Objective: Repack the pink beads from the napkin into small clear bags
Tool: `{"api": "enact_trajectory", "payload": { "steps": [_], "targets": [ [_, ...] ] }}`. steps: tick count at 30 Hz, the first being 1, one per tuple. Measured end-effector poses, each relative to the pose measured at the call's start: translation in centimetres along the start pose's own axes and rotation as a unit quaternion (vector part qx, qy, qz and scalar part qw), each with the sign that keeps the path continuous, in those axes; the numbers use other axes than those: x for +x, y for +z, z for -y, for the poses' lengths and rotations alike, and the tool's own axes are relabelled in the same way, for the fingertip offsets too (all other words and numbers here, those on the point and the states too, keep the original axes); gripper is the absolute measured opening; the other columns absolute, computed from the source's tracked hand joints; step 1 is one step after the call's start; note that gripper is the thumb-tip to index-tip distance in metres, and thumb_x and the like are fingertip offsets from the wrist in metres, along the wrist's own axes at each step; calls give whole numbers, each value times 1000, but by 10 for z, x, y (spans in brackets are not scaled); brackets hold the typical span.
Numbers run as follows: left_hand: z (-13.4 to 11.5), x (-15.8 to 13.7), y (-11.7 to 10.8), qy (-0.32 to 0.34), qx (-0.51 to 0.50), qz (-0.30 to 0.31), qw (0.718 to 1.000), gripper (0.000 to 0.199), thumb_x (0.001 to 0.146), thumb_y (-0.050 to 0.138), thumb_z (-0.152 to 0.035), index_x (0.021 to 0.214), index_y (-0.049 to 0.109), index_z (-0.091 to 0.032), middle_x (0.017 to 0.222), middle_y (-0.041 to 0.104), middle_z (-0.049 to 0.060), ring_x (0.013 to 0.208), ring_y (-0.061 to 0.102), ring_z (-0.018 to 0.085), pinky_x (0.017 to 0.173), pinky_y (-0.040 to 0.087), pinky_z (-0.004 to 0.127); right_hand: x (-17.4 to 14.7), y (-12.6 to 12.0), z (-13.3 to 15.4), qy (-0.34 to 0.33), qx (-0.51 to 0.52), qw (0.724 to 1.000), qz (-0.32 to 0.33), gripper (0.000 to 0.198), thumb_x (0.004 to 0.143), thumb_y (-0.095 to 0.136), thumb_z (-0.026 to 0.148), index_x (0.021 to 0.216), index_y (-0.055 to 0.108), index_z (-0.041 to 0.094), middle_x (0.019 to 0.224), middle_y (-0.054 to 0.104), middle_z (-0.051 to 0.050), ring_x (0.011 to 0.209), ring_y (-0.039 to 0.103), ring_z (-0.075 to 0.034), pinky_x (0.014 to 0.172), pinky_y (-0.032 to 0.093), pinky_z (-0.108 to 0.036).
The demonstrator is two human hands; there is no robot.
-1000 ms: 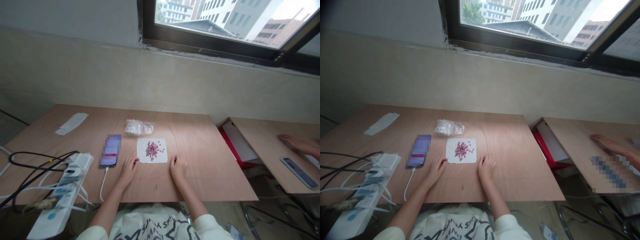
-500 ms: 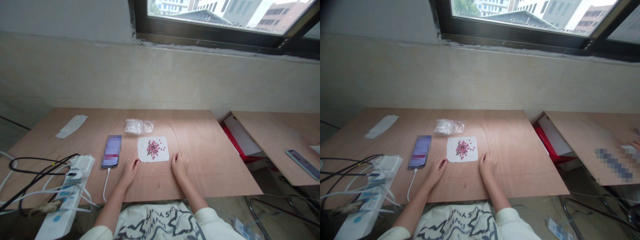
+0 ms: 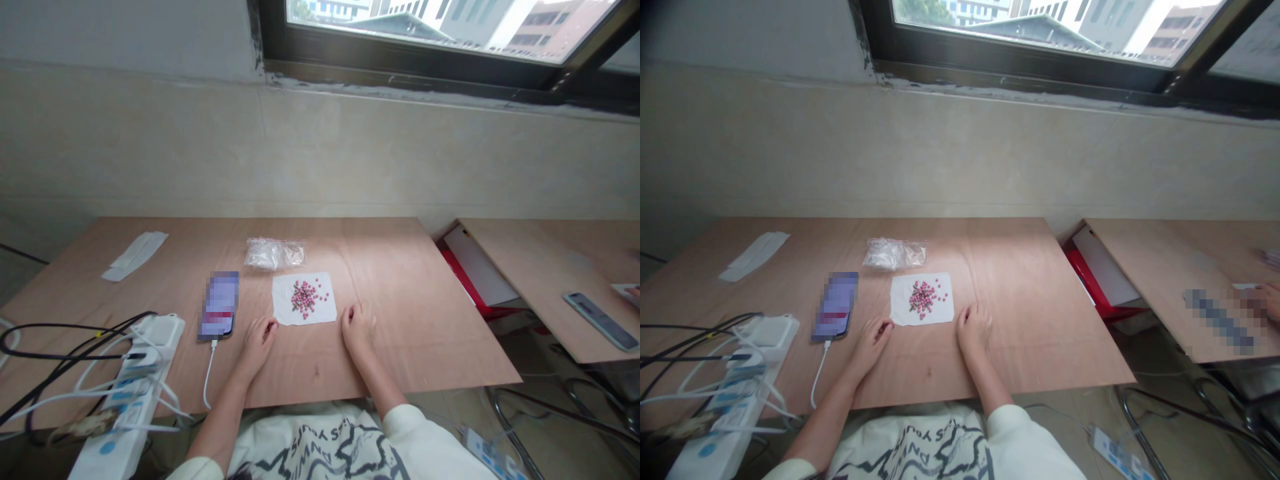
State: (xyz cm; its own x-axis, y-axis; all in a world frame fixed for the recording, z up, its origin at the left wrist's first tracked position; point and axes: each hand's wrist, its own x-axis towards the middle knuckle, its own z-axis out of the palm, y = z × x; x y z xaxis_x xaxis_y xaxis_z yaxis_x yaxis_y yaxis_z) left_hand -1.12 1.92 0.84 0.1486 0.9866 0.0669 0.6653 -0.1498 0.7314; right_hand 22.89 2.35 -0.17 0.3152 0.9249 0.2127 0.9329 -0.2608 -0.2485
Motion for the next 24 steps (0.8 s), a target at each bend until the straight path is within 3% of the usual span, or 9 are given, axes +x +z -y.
{"api": "enact_trajectory", "payload": {
  "steps": [24],
  "targets": [
    [-1,-2,1,5,14,1,1000,17,82,37,-28,78,51,-19,78,56,3,78,49,19,69,40,30,0,1,-1,-11,15,1000,-22,21,80,36,24,62,45,17,68,51,-5,68,44,-17,62,25,-29]
  ]
}}
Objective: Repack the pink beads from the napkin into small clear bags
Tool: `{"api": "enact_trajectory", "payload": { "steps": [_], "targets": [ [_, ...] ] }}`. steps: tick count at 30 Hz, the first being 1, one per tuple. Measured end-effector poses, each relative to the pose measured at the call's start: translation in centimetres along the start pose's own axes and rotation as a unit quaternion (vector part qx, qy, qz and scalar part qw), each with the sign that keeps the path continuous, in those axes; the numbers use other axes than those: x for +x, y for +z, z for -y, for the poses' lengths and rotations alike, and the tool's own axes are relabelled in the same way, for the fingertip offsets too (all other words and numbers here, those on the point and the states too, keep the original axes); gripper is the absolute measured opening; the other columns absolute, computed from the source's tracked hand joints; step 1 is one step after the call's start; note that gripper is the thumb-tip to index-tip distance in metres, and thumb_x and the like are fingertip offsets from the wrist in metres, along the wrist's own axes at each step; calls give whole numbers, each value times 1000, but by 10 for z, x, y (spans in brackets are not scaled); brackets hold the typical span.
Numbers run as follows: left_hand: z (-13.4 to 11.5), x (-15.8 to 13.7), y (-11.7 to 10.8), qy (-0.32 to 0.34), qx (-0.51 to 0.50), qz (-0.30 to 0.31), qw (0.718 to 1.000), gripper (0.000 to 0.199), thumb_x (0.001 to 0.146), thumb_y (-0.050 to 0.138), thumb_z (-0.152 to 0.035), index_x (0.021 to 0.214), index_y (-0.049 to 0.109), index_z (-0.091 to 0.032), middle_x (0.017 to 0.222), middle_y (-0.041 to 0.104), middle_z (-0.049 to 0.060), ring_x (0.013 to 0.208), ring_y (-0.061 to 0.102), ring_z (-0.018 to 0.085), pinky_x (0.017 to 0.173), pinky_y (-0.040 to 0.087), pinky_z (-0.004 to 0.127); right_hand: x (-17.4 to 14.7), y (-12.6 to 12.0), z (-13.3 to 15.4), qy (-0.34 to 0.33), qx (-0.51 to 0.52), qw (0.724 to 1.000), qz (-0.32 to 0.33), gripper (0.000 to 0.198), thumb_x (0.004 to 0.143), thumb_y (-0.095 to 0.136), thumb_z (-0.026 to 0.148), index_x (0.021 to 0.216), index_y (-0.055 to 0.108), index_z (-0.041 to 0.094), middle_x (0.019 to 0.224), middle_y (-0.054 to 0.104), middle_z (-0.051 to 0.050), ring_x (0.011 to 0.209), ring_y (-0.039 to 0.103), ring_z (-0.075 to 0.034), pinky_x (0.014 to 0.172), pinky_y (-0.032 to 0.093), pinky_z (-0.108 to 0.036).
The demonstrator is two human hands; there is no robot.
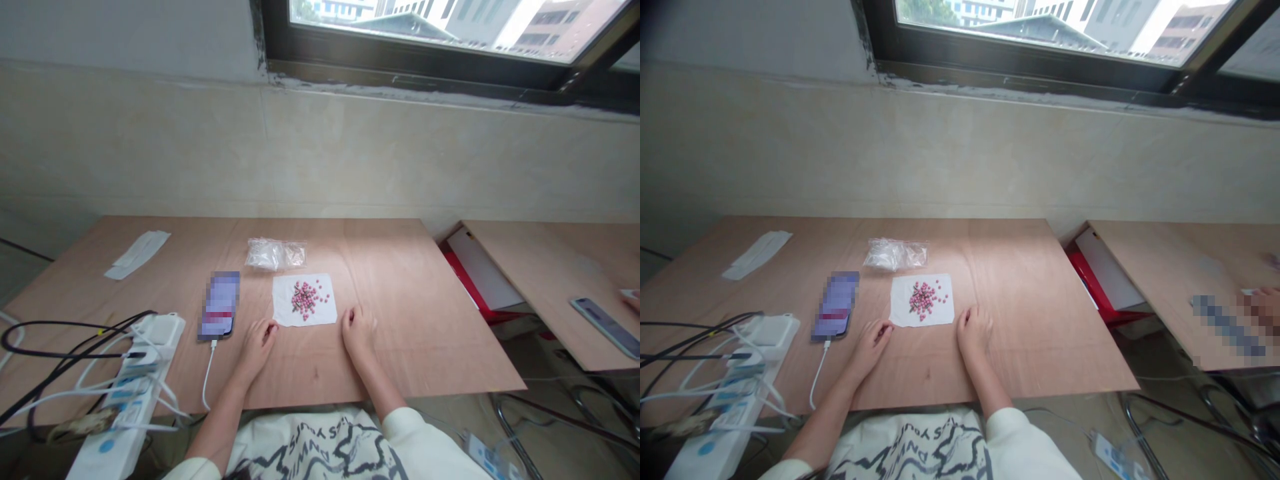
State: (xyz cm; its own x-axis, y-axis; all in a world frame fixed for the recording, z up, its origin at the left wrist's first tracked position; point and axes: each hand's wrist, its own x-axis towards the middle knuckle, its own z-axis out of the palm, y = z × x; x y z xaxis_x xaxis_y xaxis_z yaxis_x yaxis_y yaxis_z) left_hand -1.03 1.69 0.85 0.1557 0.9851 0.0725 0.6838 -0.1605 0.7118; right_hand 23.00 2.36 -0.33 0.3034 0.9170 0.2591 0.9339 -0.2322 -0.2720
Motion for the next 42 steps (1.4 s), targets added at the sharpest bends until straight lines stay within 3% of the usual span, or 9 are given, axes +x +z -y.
{"api": "enact_trajectory", "payload": {
  "steps": [15,19,22,26,30,34,39,42],
  "targets": [
    [2,0,1,-7,-6,0,1000,19,81,37,-29,78,52,-19,77,56,3,77,49,18,68,39,29,-1,0,0,6,7,1000,6,21,79,35,24,63,46,16,68,52,-6,69,44,-18,62,25,-30],
    [2,0,-1,-20,-16,6,1000,19,81,38,-30,77,53,-19,75,55,3,73,50,18,65,40,28,3,-1,2,47,45,998,25,22,78,36,25,60,47,17,66,53,-5,65,45,-18,61,26,-29],
    [2,1,-3,-29,-28,9,999,19,80,39,-30,77,54,-18,73,55,2,72,50,17,63,40,27,23,0,12,97,108,988,50,25,78,37,28,59,48,17,63,54,-5,62,46,-17,58,28,-28],
    [3,3,-3,-39,-42,11,998,21,80,39,-31,77,55,-18,74,56,2,71,50,17,63,40,26,73,7,51,85,171,977,92,22,78,40,28,71,56,15,77,59,-10,74,50,-20,64,32,-28],
    [3,3,-4,-52,-55,20,997,23,80,39,-33,77,56,-18,74,56,3,70,51,16,62,40,26,118,21,106,64,140,978,142,26,75,47,32,87,59,12,97,56,-16,92,46,-25,74,33,-31],
    [2,2,-7,-67,-89,29,993,24,80,39,-34,76,56,-18,75,56,3,71,51,17,63,41,26,135,37,140,94,115,972,183,27,68,56,26,90,58,9,102,53,-19,97,44,-28,75,33,-34],
    [1,4,-12,-98,-136,38,985,24,78,42,-35,77,58,-17,76,58,3,71,52,17,62,41,26,137,39,133,90,139,971,170,13,72,47,18,78,58,14,89,58,-14,90,47,-26,70,34,-31],
    [2,6,-15,-129,-168,49,976,24,77,44,-36,79,57,-16,73,59,2,67,53,16,61,42,25,132,27,112,96,201,969,103,14,74,42,19,78,55,16,80,59,-11,80,50,-23,66,35,-30]
  ]
}}
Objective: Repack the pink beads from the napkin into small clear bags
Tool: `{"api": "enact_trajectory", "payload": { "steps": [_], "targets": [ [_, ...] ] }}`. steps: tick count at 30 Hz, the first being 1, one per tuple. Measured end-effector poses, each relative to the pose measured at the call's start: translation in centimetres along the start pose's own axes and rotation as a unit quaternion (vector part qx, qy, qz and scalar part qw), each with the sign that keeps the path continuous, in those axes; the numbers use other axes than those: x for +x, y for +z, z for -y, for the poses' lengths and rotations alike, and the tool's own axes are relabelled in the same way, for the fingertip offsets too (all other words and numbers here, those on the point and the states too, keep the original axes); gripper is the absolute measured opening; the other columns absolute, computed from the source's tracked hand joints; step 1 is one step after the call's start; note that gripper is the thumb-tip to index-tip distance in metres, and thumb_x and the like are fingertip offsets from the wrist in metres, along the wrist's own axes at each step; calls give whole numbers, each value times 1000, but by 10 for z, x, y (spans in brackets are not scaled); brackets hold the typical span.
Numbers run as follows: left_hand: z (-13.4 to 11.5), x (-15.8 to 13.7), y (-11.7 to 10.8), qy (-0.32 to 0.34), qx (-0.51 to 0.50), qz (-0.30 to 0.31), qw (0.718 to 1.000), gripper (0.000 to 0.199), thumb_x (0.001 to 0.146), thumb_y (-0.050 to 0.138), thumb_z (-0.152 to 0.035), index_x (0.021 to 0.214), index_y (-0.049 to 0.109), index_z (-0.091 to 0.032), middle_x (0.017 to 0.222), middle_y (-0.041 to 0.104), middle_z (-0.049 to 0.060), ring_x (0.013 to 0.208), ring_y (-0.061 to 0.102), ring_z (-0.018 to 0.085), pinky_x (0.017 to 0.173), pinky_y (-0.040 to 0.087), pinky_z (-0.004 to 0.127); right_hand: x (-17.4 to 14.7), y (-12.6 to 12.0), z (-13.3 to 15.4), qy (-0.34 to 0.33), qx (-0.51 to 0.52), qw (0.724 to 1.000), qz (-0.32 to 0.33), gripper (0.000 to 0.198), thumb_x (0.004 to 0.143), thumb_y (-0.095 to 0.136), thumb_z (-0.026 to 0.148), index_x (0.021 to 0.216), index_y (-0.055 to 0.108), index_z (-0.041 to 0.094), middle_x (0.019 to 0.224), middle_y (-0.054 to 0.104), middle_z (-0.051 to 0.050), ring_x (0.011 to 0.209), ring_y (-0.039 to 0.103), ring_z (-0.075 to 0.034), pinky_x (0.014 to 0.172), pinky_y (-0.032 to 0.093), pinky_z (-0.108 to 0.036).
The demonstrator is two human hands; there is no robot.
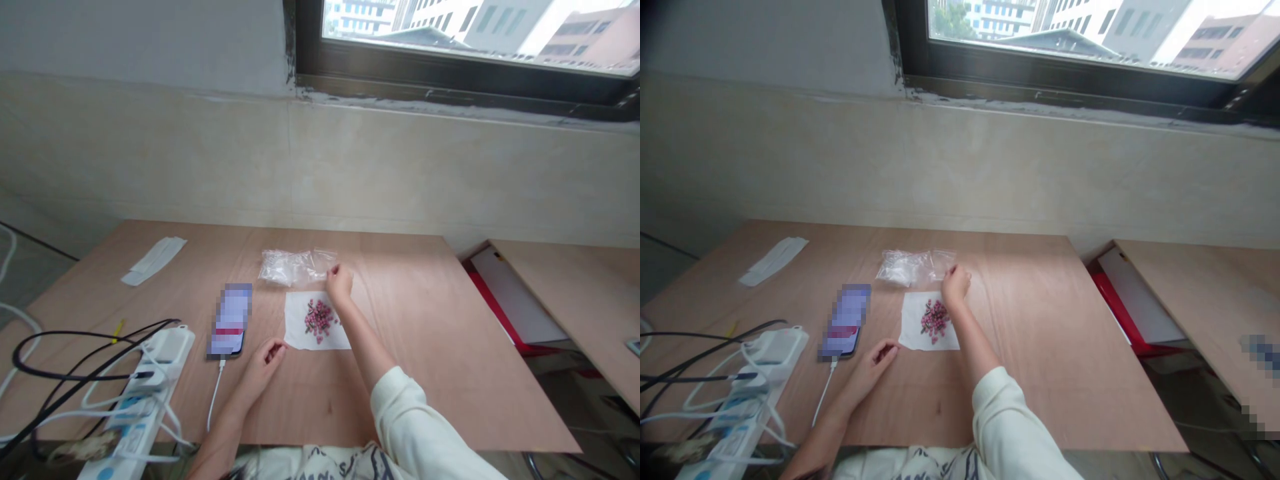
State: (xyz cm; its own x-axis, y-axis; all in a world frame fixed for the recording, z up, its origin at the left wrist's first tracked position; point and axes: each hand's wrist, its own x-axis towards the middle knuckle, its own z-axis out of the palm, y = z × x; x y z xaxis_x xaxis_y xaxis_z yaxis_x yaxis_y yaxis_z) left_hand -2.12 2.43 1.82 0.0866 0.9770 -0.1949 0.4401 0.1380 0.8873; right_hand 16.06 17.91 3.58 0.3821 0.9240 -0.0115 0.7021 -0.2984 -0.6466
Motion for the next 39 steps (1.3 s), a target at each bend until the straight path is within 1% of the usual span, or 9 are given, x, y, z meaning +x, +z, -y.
{"api": "enact_trajectory", "payload": {
  "steps": [8,13,16,19,22,25,30,35,39],
  "targets": [
    [-29,22,-8,26,-56,-24,998,24,76,46,-36,87,55,-16,85,59,4,77,54,15,72,43,27,-36,-54,-31,-23,202,976,-81,16,73,39,21,84,48,15,82,58,-9,73,53,-17,68,38,-27],
    [-64,26,-10,68,-101,6,992,39,79,43,-37,112,43,-17,105,53,8,86,52,15,75,45,28,-78,-66,-30,-60,335,934,111,15,70,45,24,82,51,17,78,58,-5,68,53,-14,61,40,-25],
    [-71,21,-12,76,-75,41,993,38,78,44,-37,111,47,-18,109,50,8,89,52,15,76,45,27,-102,-67,-33,-83,381,895,216,13,69,50,27,77,53,18,79,57,-3,66,52,-13,61,41,-24],
    [-70,15,-16,71,-40,25,996,37,76,47,-38,107,50,-18,108,51,8,86,52,16,74,45,27,-113,-65,-37,-73,403,875,257,13,68,53,30,74,54,18,76,57,-2,66,52,-13,61,41,-25],
    [-71,8,-23,41,-30,76,996,29,77,45,-37,96,56,-17,95,58,5,84,53,17,74,44,28,-112,-64,-41,-68,409,868,273,13,67,55,30,73,54,18,73,57,-2,67,52,-14,62,41,-25],
    [-77,2,-30,29,-25,120,992,23,76,47,-36,80,58,-17,79,60,3,79,54,17,71,44,27,-112,-64,-41,-71,383,881,269,15,67,53,29,78,53,18,77,56,-3,69,52,-14,62,40,-26],
    [-84,-3,-33,39,-10,103,994,23,72,52,-38,67,55,-16,65,55,-1,65,52,14,61,43,24,-130,-74,-23,-85,263,957,85,21,65,57,28,80,46,18,83,52,-3,72,47,-15,65,39,-27],
    [-87,-8,-22,62,8,112,992,23,72,51,-36,63,52,-15,62,53,-1,61,50,12,56,40,22,-149,-85,1,-127,248,916,290,20,76,47,32,63,47,17,59,48,1,56,45,-10,52,35,-22],
    [-85,-14,-17,61,0,146,987,24,74,49,-34,60,51,-16,61,53,-1,61,49,12,57,39,23,-149,-85,0,-100,276,881,371,22,77,46,30,60,47,16,56,49,2,54,46,-9,51,36,-21]
  ]
}}
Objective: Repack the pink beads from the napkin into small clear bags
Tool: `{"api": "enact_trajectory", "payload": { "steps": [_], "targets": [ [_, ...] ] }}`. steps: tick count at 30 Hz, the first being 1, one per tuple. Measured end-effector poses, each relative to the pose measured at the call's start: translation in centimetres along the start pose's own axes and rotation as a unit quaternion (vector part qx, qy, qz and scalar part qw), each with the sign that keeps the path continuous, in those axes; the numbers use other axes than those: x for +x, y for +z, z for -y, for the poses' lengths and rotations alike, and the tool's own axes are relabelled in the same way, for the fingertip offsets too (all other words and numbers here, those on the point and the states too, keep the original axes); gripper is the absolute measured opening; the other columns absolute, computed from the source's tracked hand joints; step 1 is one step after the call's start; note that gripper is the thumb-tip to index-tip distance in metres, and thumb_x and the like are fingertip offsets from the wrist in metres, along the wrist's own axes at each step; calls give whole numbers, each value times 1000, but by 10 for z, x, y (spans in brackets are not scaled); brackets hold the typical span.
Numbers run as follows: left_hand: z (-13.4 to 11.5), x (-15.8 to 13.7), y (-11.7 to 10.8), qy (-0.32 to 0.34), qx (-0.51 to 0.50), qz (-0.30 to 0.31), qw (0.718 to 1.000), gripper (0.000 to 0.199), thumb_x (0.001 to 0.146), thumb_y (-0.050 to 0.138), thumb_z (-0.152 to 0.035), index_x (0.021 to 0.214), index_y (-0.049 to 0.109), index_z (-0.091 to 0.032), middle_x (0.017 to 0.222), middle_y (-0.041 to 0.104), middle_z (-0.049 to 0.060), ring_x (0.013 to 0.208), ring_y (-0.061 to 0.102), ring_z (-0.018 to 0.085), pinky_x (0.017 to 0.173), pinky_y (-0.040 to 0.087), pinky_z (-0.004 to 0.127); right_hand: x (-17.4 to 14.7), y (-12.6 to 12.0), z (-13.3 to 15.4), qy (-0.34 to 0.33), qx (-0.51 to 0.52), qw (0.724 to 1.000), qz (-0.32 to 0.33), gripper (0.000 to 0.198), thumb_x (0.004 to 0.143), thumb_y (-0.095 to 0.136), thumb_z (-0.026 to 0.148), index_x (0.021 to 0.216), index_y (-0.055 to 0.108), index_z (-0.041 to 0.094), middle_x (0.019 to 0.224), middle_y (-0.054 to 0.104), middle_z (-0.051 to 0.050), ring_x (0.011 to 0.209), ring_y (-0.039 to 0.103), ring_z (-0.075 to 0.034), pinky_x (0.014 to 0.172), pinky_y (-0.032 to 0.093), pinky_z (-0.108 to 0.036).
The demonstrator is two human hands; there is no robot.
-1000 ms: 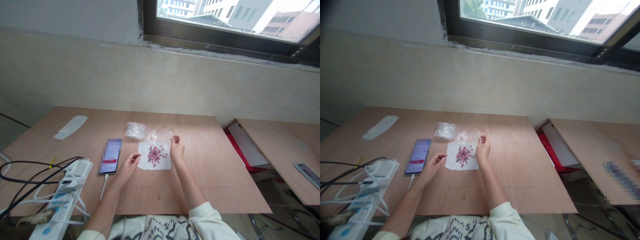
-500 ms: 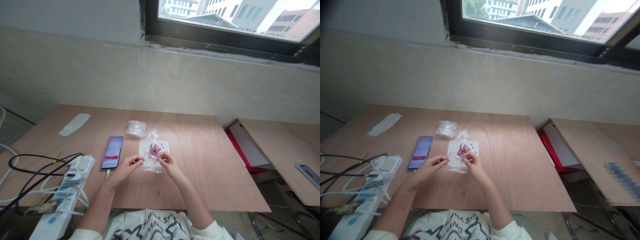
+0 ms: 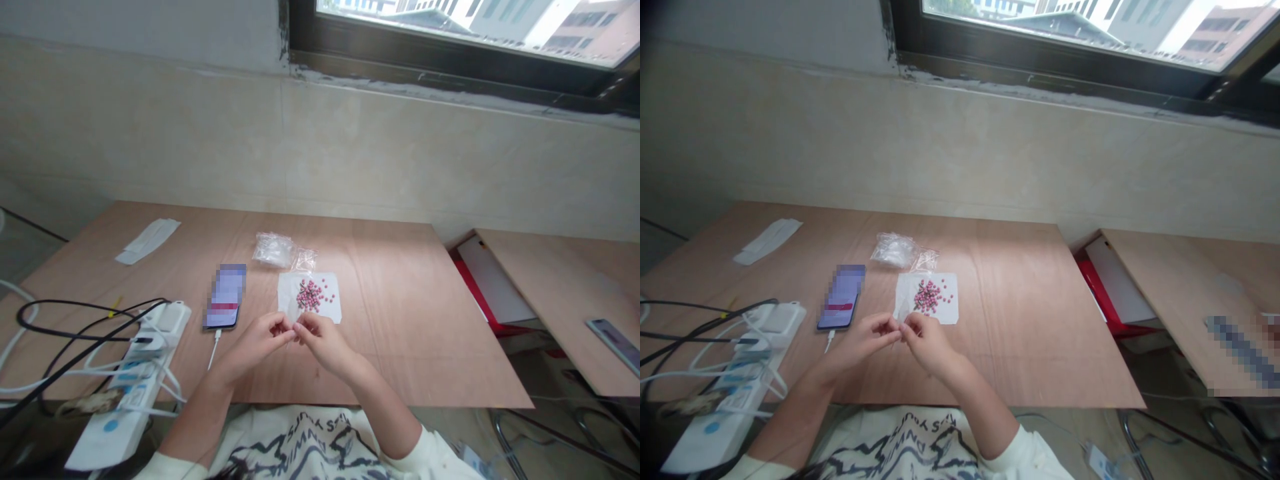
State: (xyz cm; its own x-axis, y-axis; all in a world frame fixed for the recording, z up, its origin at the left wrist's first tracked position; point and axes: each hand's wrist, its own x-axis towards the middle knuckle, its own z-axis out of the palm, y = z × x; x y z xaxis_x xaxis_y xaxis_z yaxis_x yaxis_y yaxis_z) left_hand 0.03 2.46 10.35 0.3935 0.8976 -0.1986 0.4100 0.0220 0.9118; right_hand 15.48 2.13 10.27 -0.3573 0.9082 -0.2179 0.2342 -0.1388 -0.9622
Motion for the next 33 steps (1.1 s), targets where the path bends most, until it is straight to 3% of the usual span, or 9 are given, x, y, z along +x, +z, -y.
{"api": "enact_trajectory", "payload": {
  "steps": [4,8,13,20,24,26,28,30,33],
  "targets": [
    [2,-4,3,-19,-65,34,997,25,75,47,-36,61,51,-15,60,54,0,61,51,13,58,41,24,-2,-6,-7,15,43,997,57,20,76,47,27,61,51,15,55,53,1,49,47,-8,48,37,-20],
    [4,-1,8,-25,-32,-13,999,22,73,49,-34,61,50,-15,57,50,-2,55,47,10,51,37,20,-1,-4,-7,27,12,999,20,19,71,48,18,53,50,14,51,53,1,46,44,-7,45,33,-18],
    [-1,4,11,12,35,-68,997,18,72,48,-27,57,47,-16,56,47,-4,54,45,9,50,35,19,5,-1,0,13,-2,1000,-16,19,66,44,12,48,49,15,47,50,3,46,44,-7,46,31,-18],
    [-3,10,-10,-20,62,-112,992,16,70,44,-25,57,39,-18,51,41,-6,46,45,8,46,36,19,10,-10,-4,33,-43,997,-58,18,64,41,13,47,42,17,44,44,4,43,39,-7,43,27,-19],
    [5,15,-11,6,156,-56,986,4,68,45,-22,68,47,-18,65,49,-2,62,50,13,56,41,23,15,-1,-2,3,-121,986,-115,16,62,43,14,48,38,18,46,39,5,46,37,-8,45,26,-20],
    [11,19,-7,35,155,-34,987,26,66,48,-19,92,47,-17,85,52,2,78,52,16,69,44,27,16,7,1,-14,-144,984,-105,17,62,44,14,48,36,18,46,38,5,46,35,-7,45,25,-20],
    [15,23,-5,59,142,-12,988,51,64,47,-13,114,37,-18,105,47,7,96,49,19,82,42,32,16,12,4,-28,-160,983,-90,17,62,44,14,48,35,18,46,37,5,45,34,-7,45,23,-20],
    [18,27,-5,65,147,-13,987,59,64,41,-7,121,31,-19,115,41,9,108,42,20,92,36,35,15,13,5,-31,-184,977,-99,18,62,45,14,48,35,17,45,36,5,45,34,-7,44,22,-20],
    [17,31,-7,66,185,-54,979,63,59,35,0,120,37,-19,121,36,8,117,34,20,100,26,39,14,8,2,7,-231,964,-129,18,61,48,15,47,37,17,45,36,4,46,34,-7,45,21,-20]
  ]
}}
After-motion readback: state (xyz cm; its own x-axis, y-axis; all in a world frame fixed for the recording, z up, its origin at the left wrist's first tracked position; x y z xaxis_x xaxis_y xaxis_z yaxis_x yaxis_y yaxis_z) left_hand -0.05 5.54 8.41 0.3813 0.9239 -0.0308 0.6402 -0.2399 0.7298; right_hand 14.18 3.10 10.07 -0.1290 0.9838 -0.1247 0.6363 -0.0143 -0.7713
